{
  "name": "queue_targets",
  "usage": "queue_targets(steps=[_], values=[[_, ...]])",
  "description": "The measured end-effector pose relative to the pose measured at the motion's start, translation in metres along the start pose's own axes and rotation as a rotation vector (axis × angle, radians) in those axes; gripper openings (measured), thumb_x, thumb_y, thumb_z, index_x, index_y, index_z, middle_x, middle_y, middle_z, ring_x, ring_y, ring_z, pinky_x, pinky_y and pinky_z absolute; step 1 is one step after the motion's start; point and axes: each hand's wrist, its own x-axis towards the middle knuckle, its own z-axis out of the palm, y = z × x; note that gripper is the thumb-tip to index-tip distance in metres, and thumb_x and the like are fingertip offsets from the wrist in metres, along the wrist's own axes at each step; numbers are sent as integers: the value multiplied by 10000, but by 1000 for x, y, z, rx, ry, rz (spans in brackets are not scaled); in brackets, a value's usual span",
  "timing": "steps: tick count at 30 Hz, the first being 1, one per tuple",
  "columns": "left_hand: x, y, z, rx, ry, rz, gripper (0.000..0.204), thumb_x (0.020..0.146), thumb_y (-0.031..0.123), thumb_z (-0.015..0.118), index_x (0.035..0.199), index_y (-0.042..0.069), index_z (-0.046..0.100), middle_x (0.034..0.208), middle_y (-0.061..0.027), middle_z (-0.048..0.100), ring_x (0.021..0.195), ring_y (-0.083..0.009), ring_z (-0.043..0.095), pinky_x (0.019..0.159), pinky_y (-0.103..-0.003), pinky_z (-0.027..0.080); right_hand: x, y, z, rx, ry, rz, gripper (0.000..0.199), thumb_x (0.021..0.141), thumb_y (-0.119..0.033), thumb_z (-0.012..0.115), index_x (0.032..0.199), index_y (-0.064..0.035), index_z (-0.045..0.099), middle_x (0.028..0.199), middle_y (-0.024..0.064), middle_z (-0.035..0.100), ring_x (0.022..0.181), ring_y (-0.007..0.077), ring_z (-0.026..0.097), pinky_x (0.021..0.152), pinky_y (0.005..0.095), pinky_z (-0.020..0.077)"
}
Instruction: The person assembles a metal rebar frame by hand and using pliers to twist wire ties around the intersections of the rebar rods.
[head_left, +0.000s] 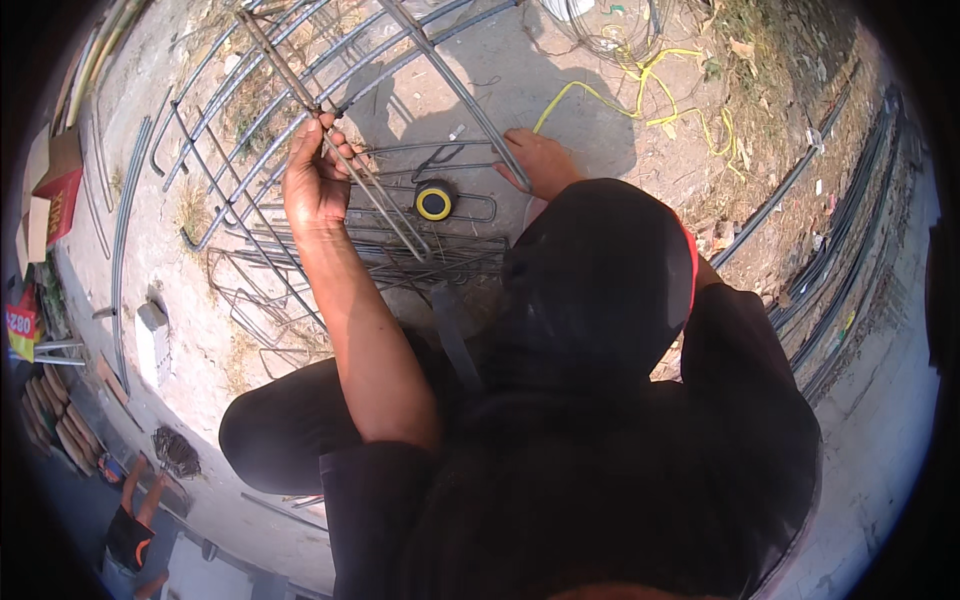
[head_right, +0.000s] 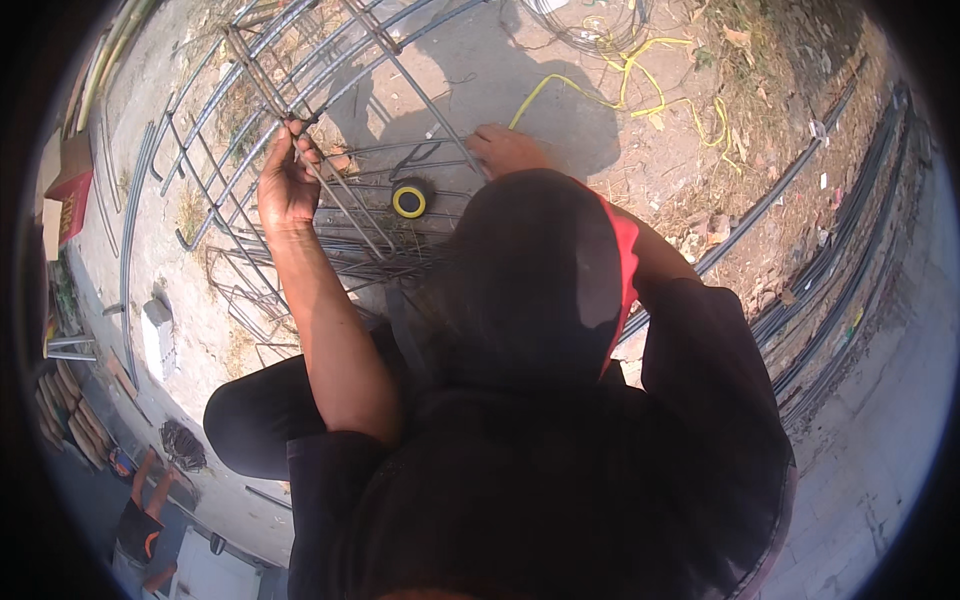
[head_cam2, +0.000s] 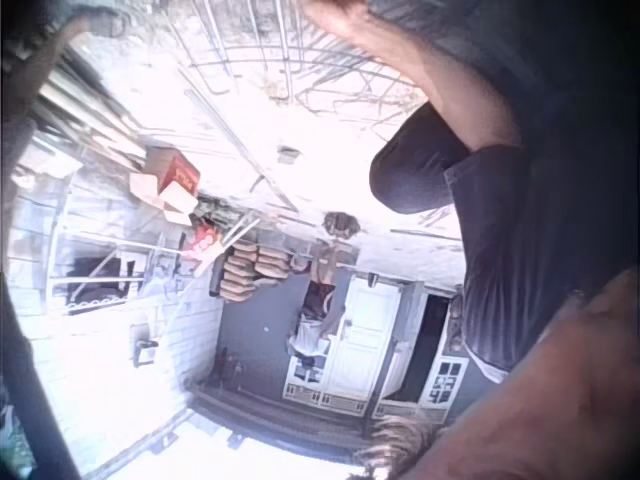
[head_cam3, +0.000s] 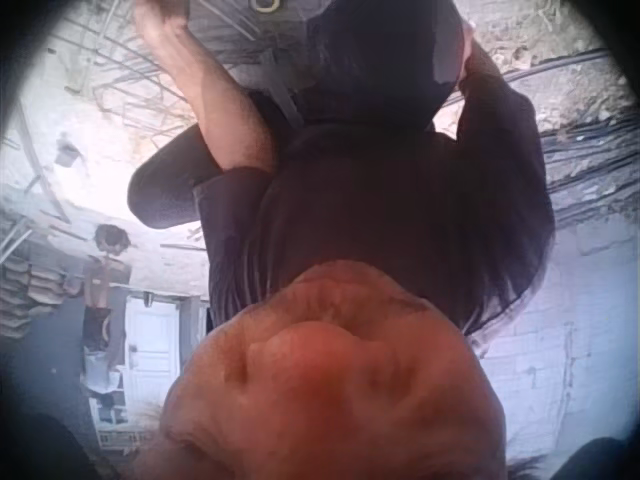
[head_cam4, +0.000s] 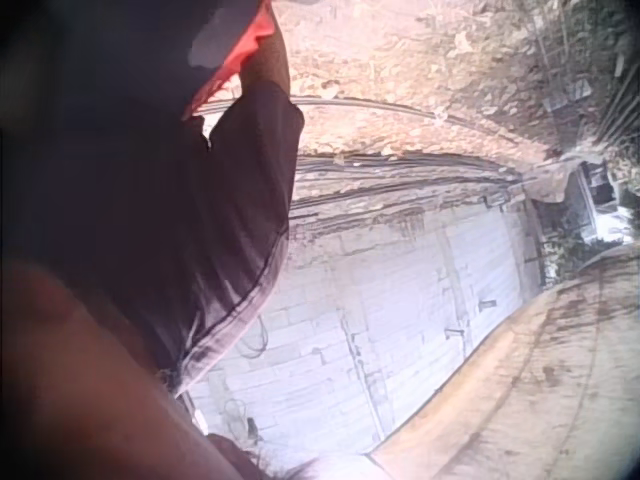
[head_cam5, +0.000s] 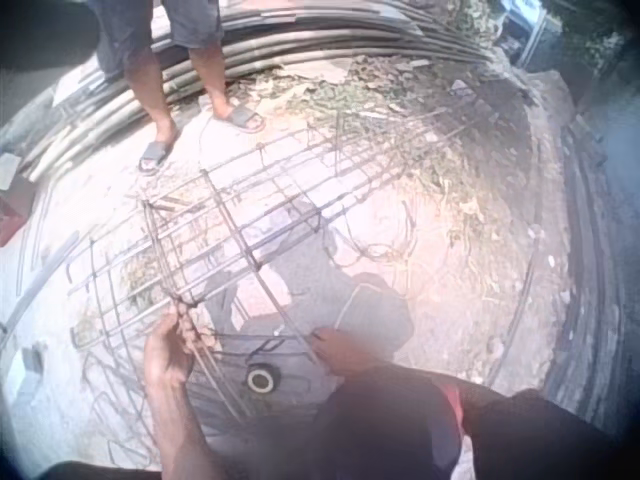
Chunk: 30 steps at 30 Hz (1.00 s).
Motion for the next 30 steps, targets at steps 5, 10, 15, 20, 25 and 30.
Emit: queue_targets(steps=[5,10,15,20,25,30], values=[[5,12,-41,-26,-73,-68,252,1005,183,651,1177,0,631,967,-63,680,791,-146,622,675,-266,562,-78,28,-59,64,442,678,190,902,-176,689,1049,-60,660,973,154,668,897,327,677,783,408,543],[20,16,-51,-72,-206,-208,248,1015,156,629,1185,-25,616,1002,-85,687,842,-155,622,696,-284,552,-315,50,-109,-371,358,1068,149,973,-183,612,1026,-47,642,959,147,691,877,334,687,757,436,556],[20,22,-63,-88,-236,-185,240,1015,130,622,1186,-38,607,1021,-88,696,836,-158,631,696,-280,551,-333,-64,-58,-74,-190,987,469,893,-418,719,1167,-65,573,1133,149,592,1094,364,590,892,467,515],[2,9,-20,-46,-88,-53,214,979,123,674,1138,-13,628,983,-82,678,796,-151,648,654,-263,585,-324,-82,21,443,137,1215,497,912,-335,682,1256,-24,503,1205,164,569,1127,348,585,933,447,497],[-5,2,-11,-82,16,25,213,973,109,672,1152,6,621,1046,-125,718,743,-185,697,606,-287,612,-375,-51,14,1612,517,1476,410,1023,-314,585,1292,-6,558,1257,107,618,1107,258,641,930,391,529],[-17,-1,-8,-132,37,39,289,963,122,692,1197,-18,597,1083,-147,702,796,-182,689,632,-281,609,-359,-62,-10,1295,470,1393,440,1036,-340,567,1319,-2,558,1288,105,613,1127,240,634,948,383,523]])
